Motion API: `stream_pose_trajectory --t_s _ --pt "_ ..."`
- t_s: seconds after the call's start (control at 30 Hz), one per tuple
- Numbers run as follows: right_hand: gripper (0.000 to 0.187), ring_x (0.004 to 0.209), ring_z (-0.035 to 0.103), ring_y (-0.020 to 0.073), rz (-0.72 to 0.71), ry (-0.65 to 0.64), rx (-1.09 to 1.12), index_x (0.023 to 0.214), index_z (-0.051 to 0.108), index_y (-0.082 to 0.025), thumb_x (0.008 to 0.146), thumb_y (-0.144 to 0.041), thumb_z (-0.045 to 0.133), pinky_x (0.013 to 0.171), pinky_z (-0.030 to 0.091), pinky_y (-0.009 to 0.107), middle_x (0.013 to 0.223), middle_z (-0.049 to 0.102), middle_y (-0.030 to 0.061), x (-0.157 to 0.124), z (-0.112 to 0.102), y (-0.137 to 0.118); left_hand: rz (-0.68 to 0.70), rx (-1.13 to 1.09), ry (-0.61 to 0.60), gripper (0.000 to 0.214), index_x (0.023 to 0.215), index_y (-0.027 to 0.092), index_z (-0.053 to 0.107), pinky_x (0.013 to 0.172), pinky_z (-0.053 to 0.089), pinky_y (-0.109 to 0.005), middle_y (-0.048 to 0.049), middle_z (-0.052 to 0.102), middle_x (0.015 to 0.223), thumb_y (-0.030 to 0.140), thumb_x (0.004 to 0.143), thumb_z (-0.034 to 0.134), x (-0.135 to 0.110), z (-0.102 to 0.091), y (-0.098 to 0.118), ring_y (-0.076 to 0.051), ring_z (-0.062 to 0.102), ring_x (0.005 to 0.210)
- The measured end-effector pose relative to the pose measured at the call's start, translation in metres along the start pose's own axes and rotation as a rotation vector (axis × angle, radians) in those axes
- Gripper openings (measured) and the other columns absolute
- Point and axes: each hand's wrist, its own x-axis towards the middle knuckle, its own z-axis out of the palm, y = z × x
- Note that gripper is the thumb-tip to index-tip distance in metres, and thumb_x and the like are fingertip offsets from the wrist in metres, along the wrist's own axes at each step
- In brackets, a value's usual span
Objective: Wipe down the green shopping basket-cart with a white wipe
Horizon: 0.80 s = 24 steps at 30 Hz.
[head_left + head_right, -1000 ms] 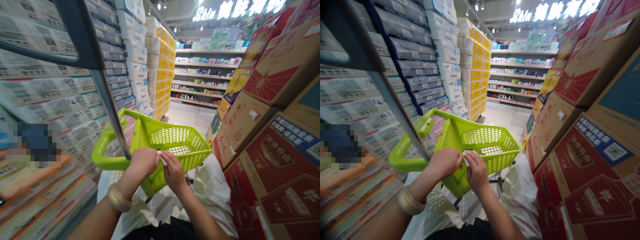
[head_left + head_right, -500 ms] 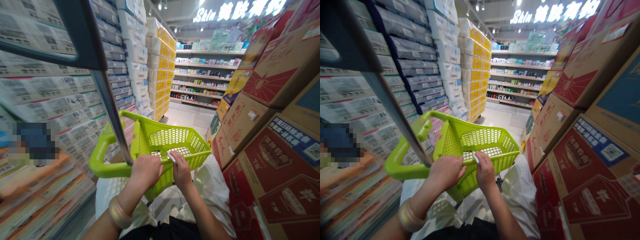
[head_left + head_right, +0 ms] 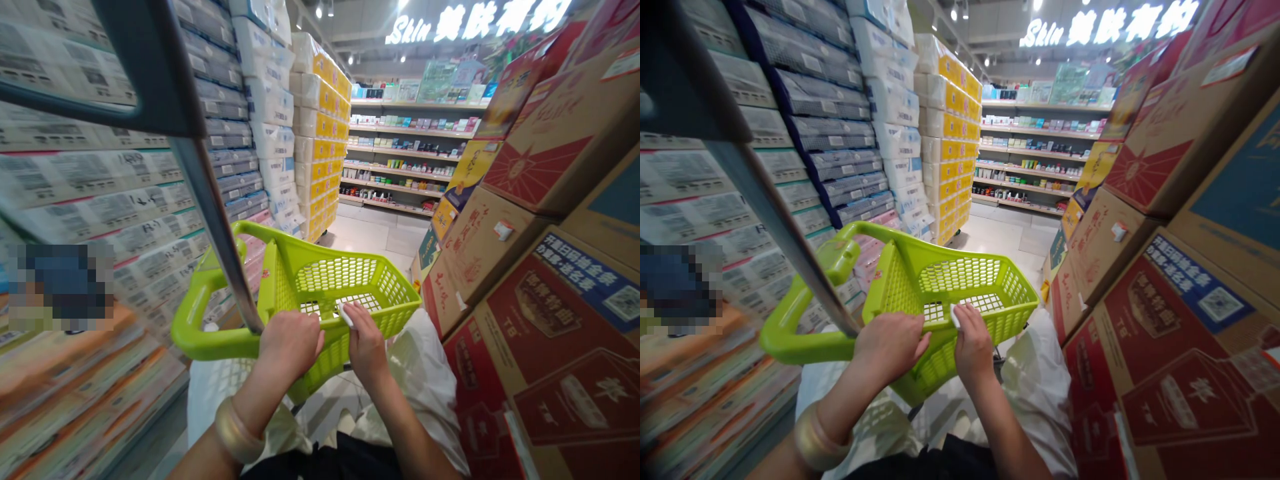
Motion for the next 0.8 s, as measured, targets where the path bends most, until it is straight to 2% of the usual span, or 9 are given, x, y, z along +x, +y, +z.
stream_pose_trajectory --t_s 0.17,0.37,0.57,0.8 --pt "0.049 0.128 0.054 0.0206 -0.144 -0.117 0.098 0.133 0.056 -0.021 0.089 -0.007 0.040 0.109 0.046 0.044 0.130 0.063 0.0084 0.000 0.002 -0.017 0.009 -0.010 0.005 0.028 0.089 0.013 0.072 0.071 0.053 -0.040 -0.0171 0.074 0.083 0.029 0.088 0.049 0.000 0.000 -0.001 -0.032 0.071 0.082" --pt "0.050 0.123 0.058 0.0227 -0.008 -0.002 -0.005 0.126 0.063 -0.022 0.085 -0.004 0.038 0.106 0.049 0.046 0.121 0.068 0.0085 0.000 -0.001 0.002 0.007 0.013 0.020 0.032 0.087 0.013 0.072 0.069 0.053 -0.041 -0.0171 0.073 0.079 0.034 0.089 0.048 0.000 0.001 -0.001 -0.033 0.071 0.080" --pt "0.050 0.128 0.055 0.0215 -0.125 -0.112 0.109 0.133 0.057 -0.022 0.088 -0.007 0.041 0.109 0.046 0.046 0.129 0.064 0.0083 0.003 0.005 -0.023 0.017 -0.010 0.025 0.030 0.088 0.014 0.073 0.071 0.052 -0.040 -0.0176 0.074 0.082 0.031 0.088 0.049 0.003 0.002 -0.005 -0.033 0.071 0.082" --pt "0.052 0.125 0.057 0.0225 0.007 0.002 -0.023 0.127 0.062 -0.024 0.085 -0.003 0.039 0.106 0.048 0.047 0.123 0.068 0.0074 -0.001 0.005 0.009 -0.015 0.029 0.028 0.036 0.084 0.016 0.073 0.067 0.052 -0.041 -0.0168 0.074 0.078 0.038 0.089 0.046 0.005 0.002 -0.021 -0.034 0.071 0.079"
